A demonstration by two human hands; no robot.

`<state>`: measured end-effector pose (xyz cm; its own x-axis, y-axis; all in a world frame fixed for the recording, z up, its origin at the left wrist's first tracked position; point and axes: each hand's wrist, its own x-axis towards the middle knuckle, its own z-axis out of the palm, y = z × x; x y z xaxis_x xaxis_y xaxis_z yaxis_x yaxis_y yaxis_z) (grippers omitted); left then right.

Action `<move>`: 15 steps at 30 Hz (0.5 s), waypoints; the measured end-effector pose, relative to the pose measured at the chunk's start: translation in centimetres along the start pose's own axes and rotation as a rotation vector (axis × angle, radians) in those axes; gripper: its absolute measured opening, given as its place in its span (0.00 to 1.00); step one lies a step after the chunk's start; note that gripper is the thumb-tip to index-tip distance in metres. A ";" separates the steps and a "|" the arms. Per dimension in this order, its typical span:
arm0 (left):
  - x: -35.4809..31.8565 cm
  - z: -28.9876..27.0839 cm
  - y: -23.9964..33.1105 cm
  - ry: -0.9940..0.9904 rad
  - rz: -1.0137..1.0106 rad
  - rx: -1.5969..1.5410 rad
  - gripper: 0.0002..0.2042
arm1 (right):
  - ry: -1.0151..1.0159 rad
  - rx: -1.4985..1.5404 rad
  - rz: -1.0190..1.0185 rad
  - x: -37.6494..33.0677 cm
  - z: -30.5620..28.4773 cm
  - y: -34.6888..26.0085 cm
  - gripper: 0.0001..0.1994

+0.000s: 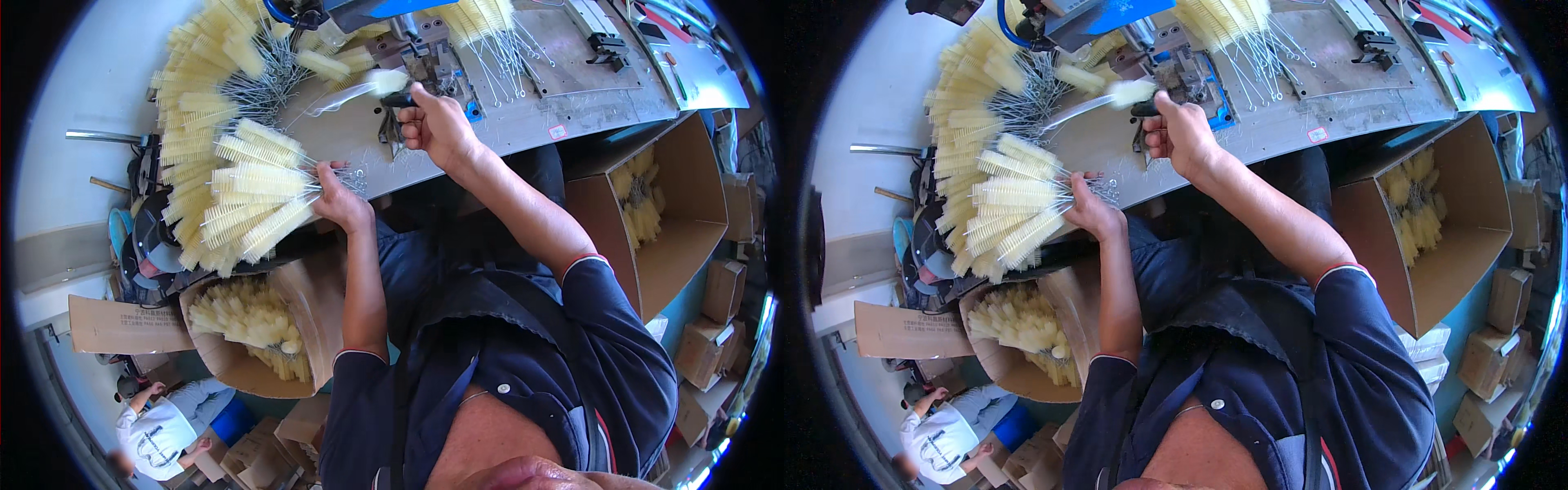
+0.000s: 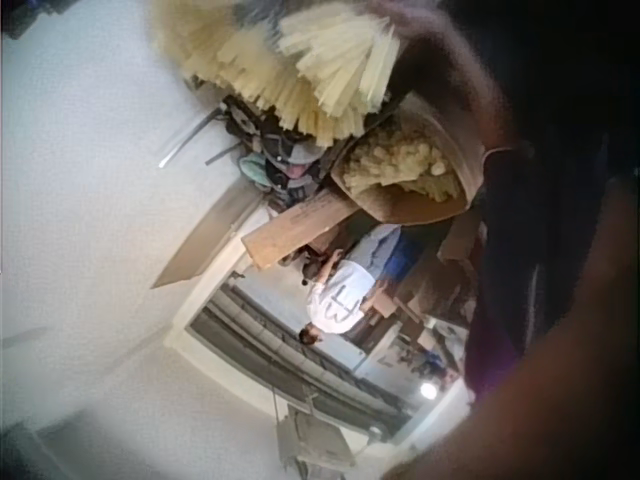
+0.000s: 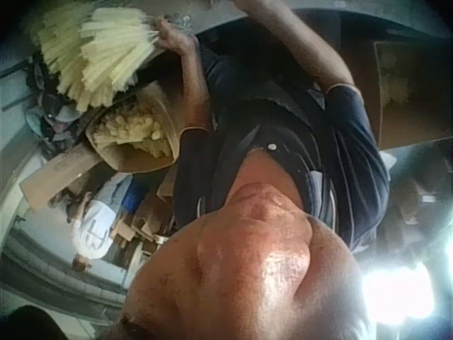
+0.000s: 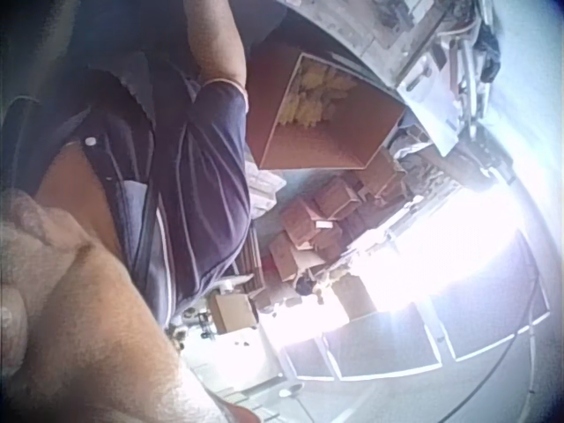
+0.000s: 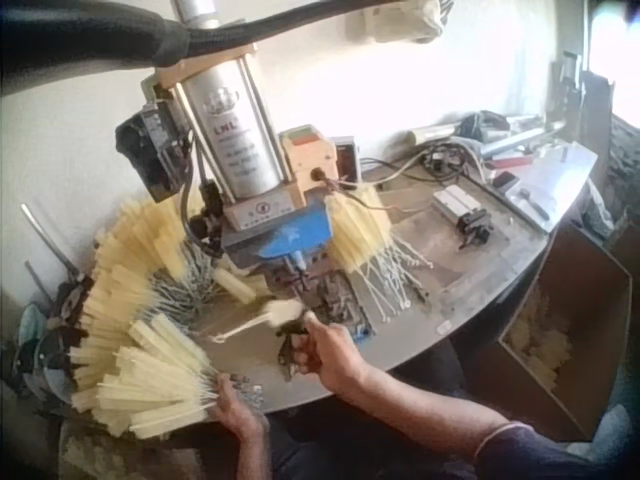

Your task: Using a machine to attach bristles to wire handles to manufacture brushes.

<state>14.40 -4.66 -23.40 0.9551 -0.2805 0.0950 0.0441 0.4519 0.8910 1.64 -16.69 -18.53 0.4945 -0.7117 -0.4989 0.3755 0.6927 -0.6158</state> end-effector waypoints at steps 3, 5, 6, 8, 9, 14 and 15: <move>1.4 -1.1 -1.7 -0.009 0.015 0.037 0.18 | -0.062 0.068 0.083 -1.0 0.5 -0.7 0.19; 2.0 -1.2 -2.2 0.014 -0.030 0.023 0.18 | -0.051 0.112 0.097 -2.4 1.6 -1.6 0.21; 2.2 -1.3 -2.2 0.041 -0.066 0.013 0.18 | -0.136 0.130 0.117 -2.9 2.2 -1.9 0.22; 2.0 -0.7 -1.8 0.042 -0.049 0.002 0.16 | -0.218 0.150 0.132 -2.7 2.6 -1.8 0.22; 1.8 -0.3 -1.6 0.046 -0.030 -0.007 0.15 | -0.198 0.133 0.129 -2.0 2.6 -1.5 0.21; 1.8 -0.6 -1.7 0.024 -0.057 -0.012 0.17 | -0.192 0.073 0.209 -0.2 2.9 1.0 0.11; 1.8 -0.7 -1.7 0.007 -0.055 -0.003 0.18 | -0.165 0.018 0.156 -0.6 2.8 1.9 0.11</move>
<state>16.24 -5.34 -25.10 0.9532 -0.2993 0.0425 0.0979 0.4387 0.8933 4.28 -14.65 -17.66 0.6684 -0.5684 -0.4798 0.2977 0.7956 -0.5277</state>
